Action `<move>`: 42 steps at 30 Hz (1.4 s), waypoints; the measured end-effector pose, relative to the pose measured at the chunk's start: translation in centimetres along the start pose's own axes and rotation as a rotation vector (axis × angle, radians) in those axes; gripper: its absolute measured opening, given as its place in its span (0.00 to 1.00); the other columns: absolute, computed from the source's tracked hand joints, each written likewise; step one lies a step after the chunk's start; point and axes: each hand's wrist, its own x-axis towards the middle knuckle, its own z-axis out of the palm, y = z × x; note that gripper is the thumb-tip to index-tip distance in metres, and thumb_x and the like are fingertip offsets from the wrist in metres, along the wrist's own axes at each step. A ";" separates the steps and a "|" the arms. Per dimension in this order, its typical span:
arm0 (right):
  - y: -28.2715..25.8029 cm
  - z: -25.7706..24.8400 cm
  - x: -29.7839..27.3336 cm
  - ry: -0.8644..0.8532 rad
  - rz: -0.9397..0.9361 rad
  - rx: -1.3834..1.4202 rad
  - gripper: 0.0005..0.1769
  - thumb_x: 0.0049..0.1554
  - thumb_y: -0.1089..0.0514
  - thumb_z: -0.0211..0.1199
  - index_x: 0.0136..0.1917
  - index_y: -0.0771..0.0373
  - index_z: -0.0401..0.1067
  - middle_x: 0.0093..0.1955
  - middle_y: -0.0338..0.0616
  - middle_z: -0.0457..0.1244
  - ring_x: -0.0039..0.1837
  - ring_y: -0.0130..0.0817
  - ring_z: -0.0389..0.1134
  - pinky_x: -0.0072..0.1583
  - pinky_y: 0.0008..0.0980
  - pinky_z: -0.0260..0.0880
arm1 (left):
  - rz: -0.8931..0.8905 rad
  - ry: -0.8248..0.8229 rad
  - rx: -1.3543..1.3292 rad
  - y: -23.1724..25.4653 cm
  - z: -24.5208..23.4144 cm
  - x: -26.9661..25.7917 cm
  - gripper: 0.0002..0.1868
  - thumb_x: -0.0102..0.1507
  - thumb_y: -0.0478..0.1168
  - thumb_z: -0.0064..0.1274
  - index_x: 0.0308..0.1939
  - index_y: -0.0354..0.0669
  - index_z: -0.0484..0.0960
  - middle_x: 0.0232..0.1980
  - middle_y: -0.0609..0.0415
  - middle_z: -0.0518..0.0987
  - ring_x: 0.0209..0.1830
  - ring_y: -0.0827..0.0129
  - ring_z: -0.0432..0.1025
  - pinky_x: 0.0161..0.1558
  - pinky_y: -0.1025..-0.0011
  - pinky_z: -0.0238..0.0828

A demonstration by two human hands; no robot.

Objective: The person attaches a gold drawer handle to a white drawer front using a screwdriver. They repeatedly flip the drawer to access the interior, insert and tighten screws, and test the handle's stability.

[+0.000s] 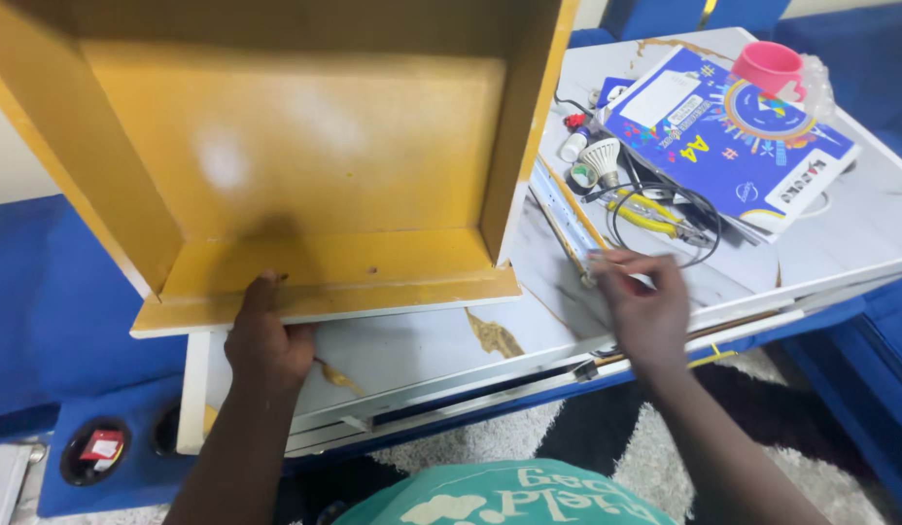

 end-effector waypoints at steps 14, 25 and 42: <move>0.9 5.4 3.3 -0.266 -0.183 -0.447 0.06 0.51 0.67 0.65 0.41 0.62 0.69 0.44 0.51 0.63 0.44 0.45 0.68 0.47 0.42 0.70 | 0.001 0.049 0.045 -0.7 1.9 -1.7 0.14 0.66 0.41 0.56 0.55 0.46 0.78 0.54 0.56 0.78 0.57 0.62 0.75 0.58 0.56 0.76; 7.9 -6.6 14.2 -0.077 -0.073 -0.720 0.10 0.59 0.56 0.68 0.54 0.58 0.78 0.47 0.48 0.72 0.48 0.40 0.75 0.52 0.38 0.73 | -0.002 0.020 0.058 -0.8 1.6 -1.3 0.14 0.66 0.41 0.56 0.55 0.47 0.79 0.53 0.57 0.80 0.54 0.62 0.75 0.53 0.59 0.75; 12.0 -8.4 20.9 -0.704 0.112 -1.521 0.14 0.56 0.53 0.63 0.50 0.61 0.84 0.52 0.56 0.73 0.55 0.54 0.75 0.58 0.48 0.74 | 0.050 0.058 0.042 -0.8 1.8 -1.3 0.15 0.64 0.39 0.55 0.54 0.46 0.77 0.56 0.53 0.76 0.58 0.59 0.72 0.61 0.51 0.73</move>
